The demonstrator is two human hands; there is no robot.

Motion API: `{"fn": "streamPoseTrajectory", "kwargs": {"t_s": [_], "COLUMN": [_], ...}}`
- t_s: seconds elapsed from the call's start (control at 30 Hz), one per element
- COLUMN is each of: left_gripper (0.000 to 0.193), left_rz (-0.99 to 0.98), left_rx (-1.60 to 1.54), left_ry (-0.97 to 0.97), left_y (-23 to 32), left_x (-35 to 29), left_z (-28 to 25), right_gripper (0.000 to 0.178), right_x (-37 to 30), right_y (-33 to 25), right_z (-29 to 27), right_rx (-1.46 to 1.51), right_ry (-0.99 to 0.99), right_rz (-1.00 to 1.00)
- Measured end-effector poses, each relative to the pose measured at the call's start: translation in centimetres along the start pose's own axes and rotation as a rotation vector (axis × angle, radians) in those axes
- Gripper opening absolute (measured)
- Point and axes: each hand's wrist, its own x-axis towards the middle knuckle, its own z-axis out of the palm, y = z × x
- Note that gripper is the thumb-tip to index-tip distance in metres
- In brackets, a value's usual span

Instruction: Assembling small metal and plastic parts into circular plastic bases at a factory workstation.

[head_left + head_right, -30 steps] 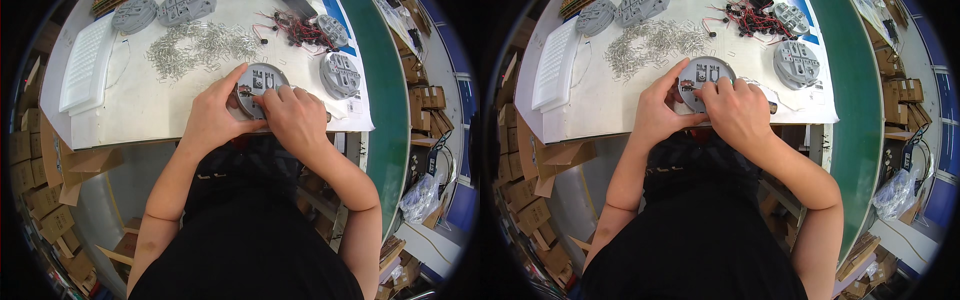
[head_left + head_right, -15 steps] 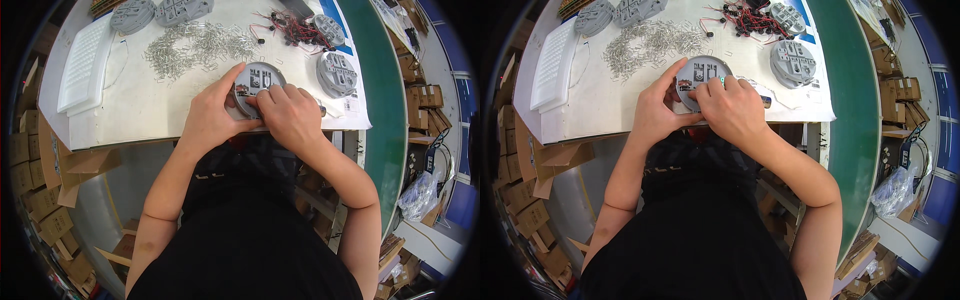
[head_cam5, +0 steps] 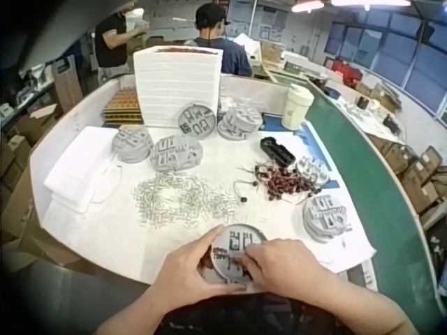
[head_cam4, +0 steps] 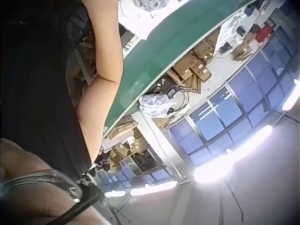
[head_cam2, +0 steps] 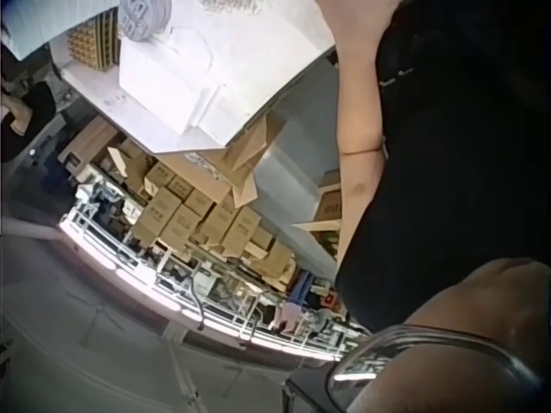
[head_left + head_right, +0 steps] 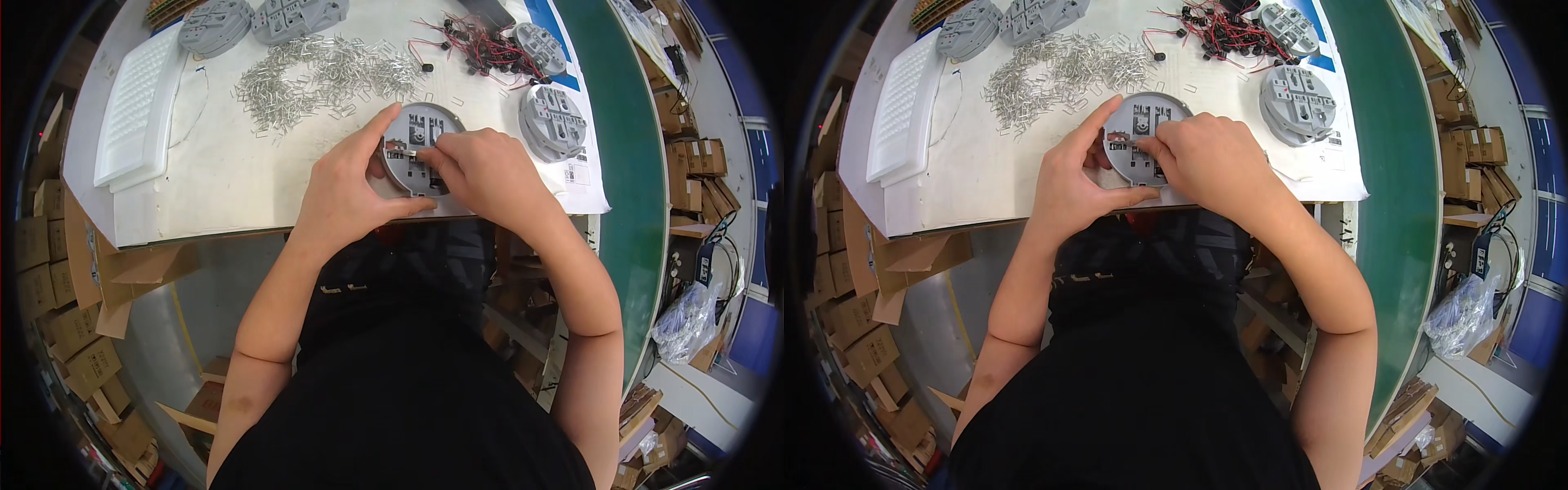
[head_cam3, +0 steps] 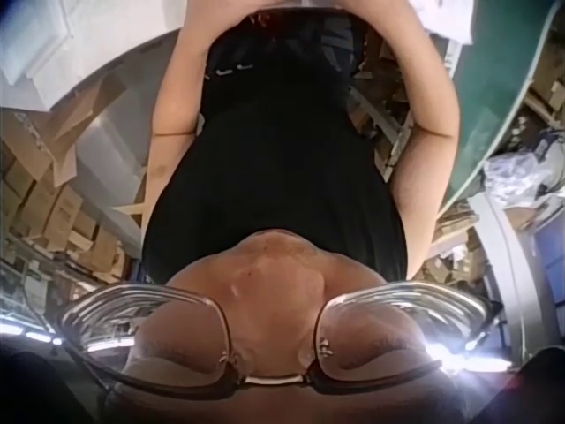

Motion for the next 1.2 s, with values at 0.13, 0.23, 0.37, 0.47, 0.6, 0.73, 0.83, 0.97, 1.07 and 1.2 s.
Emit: {"fn": "streamPoseTrajectory", "kwargs": {"t_s": [0.13,0.23,0.37,0.47,0.6,0.73,0.83,0.97,1.07,1.2], "left_gripper": [0.105,0.110,0.109,0.109,0.106,0.105,0.106,0.108,0.108,0.107], "left_rz": [0.000,-0.003,0.012,0.039,0.005,-0.010,0.001,0.009,-0.003,-0.003], "left_rx": [-0.049,-0.010,-0.018,-0.016,-0.015,-0.019,-0.022,-0.021,-0.028,-0.062], "left_ry": [0.012,0.013,0.026,0.036,-0.007,-0.019,-0.002,0.007,0.005,0.006], "left_y": [-0.4,-0.4,-0.4,-0.5,-0.2,-0.1,-0.1,-0.2,-0.2,-0.2], "left_x": [0.0,0.0,-0.1,0.0,0.1,0.0,0.0,0.0,0.0,0.1], "left_z": [0.3,0.3,0.3,0.4,0.0,0.0,0.1,0.1,0.2,0.2], "right_gripper": [0.037,0.036,0.035,0.035,0.032,0.035,0.034,0.032,0.030,0.030], "right_x": [0.2,0.3,0.4,0.9,1.1,1.1,0.9,0.8,0.9,0.7], "right_y": [0.2,0.2,0.3,0.6,-1.3,0.2,0.9,0.1,-0.1,0.1], "right_z": [-0.1,0.0,0.3,0.4,-0.1,-0.6,-0.4,-0.2,0.0,0.1], "right_rx": [-0.001,-0.012,-0.012,-0.019,-0.089,-0.107,-0.054,0.020,0.048,0.044], "right_ry": [-0.035,-0.033,-0.027,-0.048,-0.118,-0.103,-0.103,-0.102,-0.094,-0.079], "right_rz": [-0.024,-0.045,-0.059,-0.099,-0.033,-0.093,-0.082,-0.044,-0.031,-0.029]}}
